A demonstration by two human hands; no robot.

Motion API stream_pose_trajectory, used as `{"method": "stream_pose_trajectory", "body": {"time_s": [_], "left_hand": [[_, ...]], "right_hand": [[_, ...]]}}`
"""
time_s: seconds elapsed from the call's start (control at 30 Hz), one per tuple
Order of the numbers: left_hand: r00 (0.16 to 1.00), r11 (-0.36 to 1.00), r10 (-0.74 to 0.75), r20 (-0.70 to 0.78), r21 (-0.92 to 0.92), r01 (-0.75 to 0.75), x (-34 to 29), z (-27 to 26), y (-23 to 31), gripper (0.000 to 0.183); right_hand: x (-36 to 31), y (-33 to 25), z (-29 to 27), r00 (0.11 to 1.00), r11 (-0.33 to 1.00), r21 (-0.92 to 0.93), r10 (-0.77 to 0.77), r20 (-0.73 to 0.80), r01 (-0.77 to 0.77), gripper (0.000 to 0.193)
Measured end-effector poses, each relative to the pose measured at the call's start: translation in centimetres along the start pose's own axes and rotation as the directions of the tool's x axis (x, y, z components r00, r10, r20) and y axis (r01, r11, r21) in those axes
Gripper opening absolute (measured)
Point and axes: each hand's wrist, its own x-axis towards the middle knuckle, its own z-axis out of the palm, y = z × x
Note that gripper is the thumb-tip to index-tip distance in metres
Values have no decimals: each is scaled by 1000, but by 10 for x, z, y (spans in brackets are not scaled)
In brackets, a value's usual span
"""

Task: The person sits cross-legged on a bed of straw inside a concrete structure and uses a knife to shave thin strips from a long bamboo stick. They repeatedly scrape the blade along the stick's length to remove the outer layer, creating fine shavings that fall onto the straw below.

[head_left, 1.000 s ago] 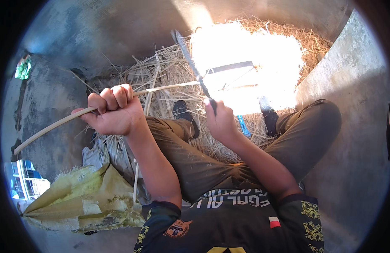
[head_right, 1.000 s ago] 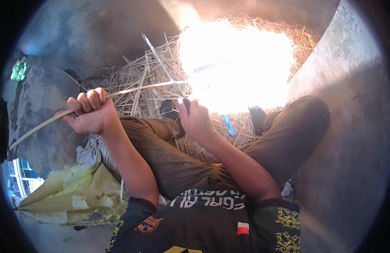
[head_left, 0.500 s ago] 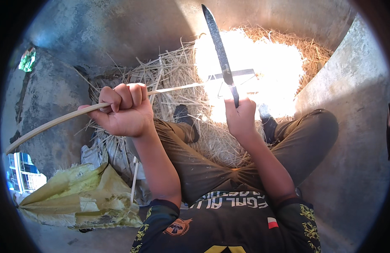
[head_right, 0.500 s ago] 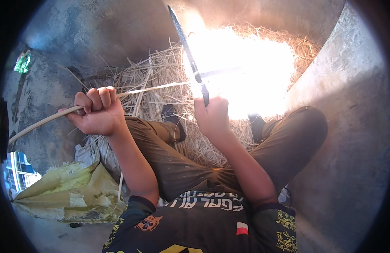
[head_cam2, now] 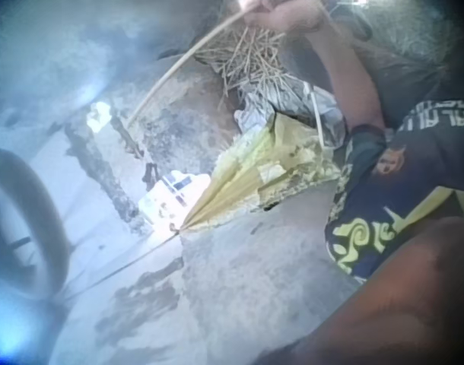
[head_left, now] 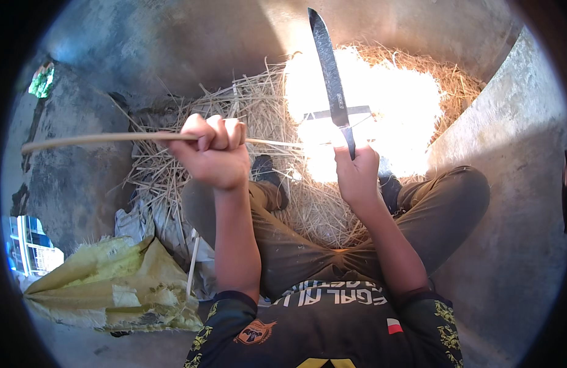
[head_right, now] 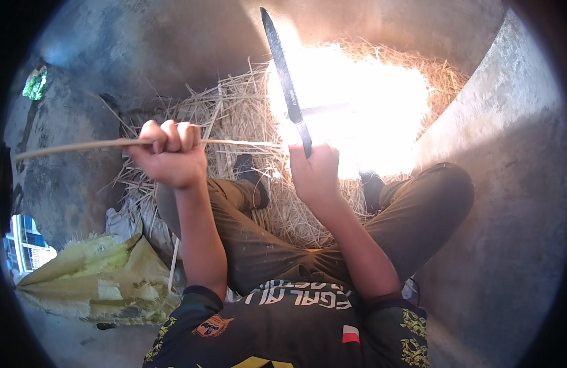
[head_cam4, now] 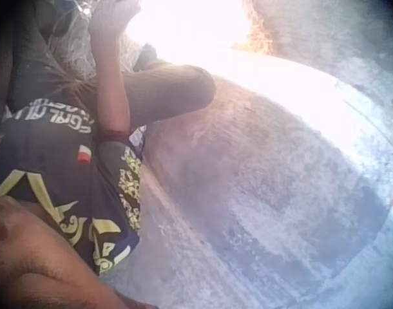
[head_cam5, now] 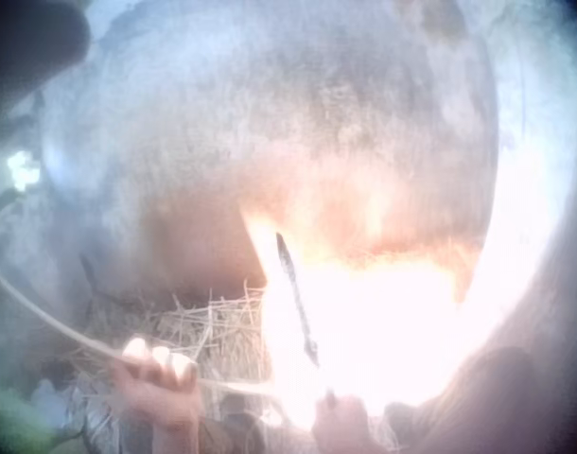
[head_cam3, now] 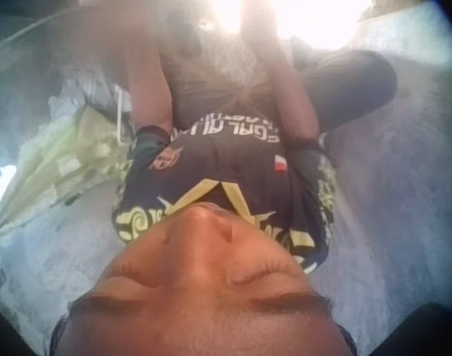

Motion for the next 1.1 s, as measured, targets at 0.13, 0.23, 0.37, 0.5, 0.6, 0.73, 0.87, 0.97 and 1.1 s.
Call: {"method": "stream_pose_trajectory", "body": {"time_s": [0.13, 0.23, 0.37, 0.5, 0.6, 0.73, 0.87, 0.97, 1.1], "left_hand": [[996, 999, -3, -93, 39, 6, 3, -5, -35, 65], [992, 999, 29, -126, 46, -23, 8, -2, -40, 64], [987, 996, -59, -150, 51, 67, 11, -19, -53, 59], [987, 999, -15, -162, 48, 23, 18, -26, -39, 60], [993, 1000, 1, -122, 22, 1, 25, -34, -36, 62], [988, 998, -49, -150, 23, 53, 22, -28, -56, 63], [994, 995, -100, -47, 5, 101, 20, -35, -71, 62], [973, 979, -202, 110, -17, 205, 21, -28, -64, 64], [966, 977, -208, 150, -13, 213, 17, -9, -46, 67]], "right_hand": [[-4, 14, 11, 999, 997, 66, -28, -32, 30, 34], [-19, 82, 38, 993, 995, 16, -96, -69, 97, 34], [-26, 155, 47, 951, 787, -595, 286, 116, -164, 45], [-6, 92, 32, 955, 911, -386, 231, 189, -144, 43], [-10, 49, 35, 989, 977, -204, 81, 124, -54, 45], [-11, 123, 45, 919, 831, -538, 314, 238, -144, 41], [-5, 149, 38, 971, 879, -450, 221, 89, -158, 28], [8, 110, 37, 995, 972, -229, -33, 91, 54, 20], [10, 72, 36, 996, 997, -63, -41, -75, 36, 19]]}}
